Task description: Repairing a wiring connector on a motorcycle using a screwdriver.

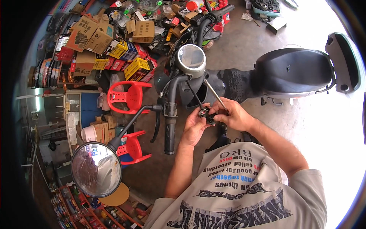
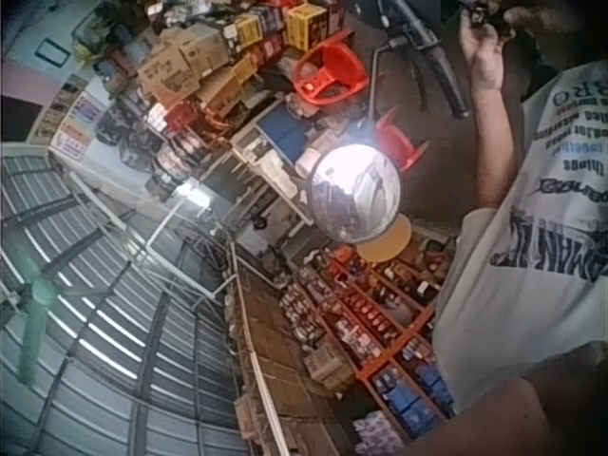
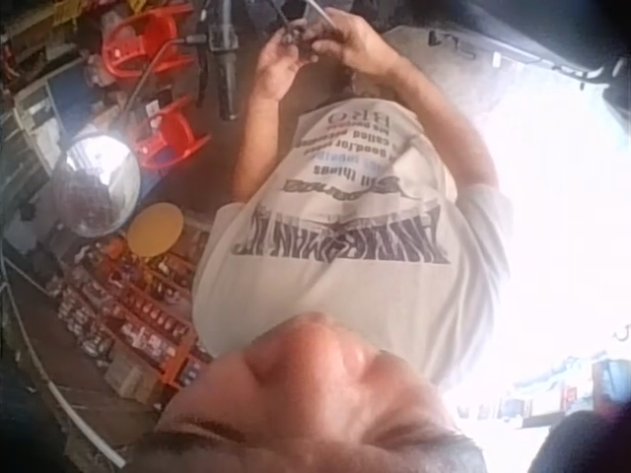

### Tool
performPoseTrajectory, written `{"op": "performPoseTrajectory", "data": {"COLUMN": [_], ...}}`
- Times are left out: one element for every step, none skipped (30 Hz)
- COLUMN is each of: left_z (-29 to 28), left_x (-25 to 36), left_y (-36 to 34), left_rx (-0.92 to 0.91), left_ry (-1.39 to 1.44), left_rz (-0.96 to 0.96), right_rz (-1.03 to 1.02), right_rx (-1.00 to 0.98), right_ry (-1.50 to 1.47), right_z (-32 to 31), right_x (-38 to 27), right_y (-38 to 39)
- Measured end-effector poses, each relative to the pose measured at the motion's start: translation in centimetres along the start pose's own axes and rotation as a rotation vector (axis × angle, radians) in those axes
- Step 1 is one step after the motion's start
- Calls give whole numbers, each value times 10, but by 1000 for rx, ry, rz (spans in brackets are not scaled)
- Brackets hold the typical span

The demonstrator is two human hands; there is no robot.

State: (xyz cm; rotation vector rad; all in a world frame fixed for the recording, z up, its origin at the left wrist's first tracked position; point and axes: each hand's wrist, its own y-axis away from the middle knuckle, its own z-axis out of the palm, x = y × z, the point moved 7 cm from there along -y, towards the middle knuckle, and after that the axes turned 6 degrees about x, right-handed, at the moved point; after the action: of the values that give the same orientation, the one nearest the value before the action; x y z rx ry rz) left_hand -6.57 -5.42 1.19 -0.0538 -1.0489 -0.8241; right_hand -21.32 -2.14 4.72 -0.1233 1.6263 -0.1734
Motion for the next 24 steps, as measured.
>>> {"op": "performPoseTrajectory", "data": {"left_z": [0, -1, -3, -4, -4, -5, -6, -6, -7, -7, -7, -7, -7, -7, -6, -6, -7, -8, -8, -8, -7, -6, -7, -7], "left_x": [0, 0, -1, -1, -2, -2, -2, -2, -2, -1, -1, -1, 0, 0, 0, 1, 0, 0, 0, 0, 1, 2, 2, 2], "left_y": [-1, -1, -1, -1, -1, -1, -2, -2, -3, -3, -3, -4, -4, -4, -5, -5, -6, -6, -7, -7, -7, -7, -8, -8], "left_rx": [-6, -7, -14, -20, -21, -18, -15, -15, -10, -4, -3, 0, 3, 5, 4, 3, 5, 13, 21, 23, 27, 30, 31, 29], "left_ry": [-1, -1, -3, -3, -3, -17, -32, -32, -65, -97, -97, -121, -145, -144, -167, -190, -189, -207, -225, -223, -236, -250, -249, -249], "left_rz": [1, 0, 6, 13, 13, 13, 13, 14, 18, 23, 24, 34, 44, 46, 54, 63, 65, 74, 82, 83, 97, 111, 111, 117], "right_rz": [1, 4, 6, 7, 13, 18, 18, 17, 17, 16, 20, 25, 24, 31, 38, 37, 24, 11, 11, -10, -31, -31, -30, -30], "right_rx": [2, -5, -11, -11, -17, -23, -23, -28, -33, -34, -29, -25, -28, -4, 19, 16, 45, 74, 72, 92, 112, 111, 135, 159], "right_ry": [0, -6, -12, -12, -7, -2, -2, 7, 15, 15, 31, 46, 46, 32, 17, 17, 29, 41, 41, 60, 77, 78, 80, 81], "right_z": [0, 0, 1, 1, 2, 2, 2, 1, 1, 1, 1, 1, 2, 2, 2, 4, 3, 2, 3, 2, 2, 3, 2, 2], "right_x": [1, 1, 1, 0, 0, 0, 0, 2, 3, 3, 3, 4, 4, 4, 5, 5, 5, 4, 3, 1, -1, -1, 0, 1], "right_y": [-1, -1, -2, -2, -2, -2, -3, -3, -4, -4, -4, -4, -4, -3, -2, -1, 0, 1, 2, 2, 2, 3, 4, 5]}}
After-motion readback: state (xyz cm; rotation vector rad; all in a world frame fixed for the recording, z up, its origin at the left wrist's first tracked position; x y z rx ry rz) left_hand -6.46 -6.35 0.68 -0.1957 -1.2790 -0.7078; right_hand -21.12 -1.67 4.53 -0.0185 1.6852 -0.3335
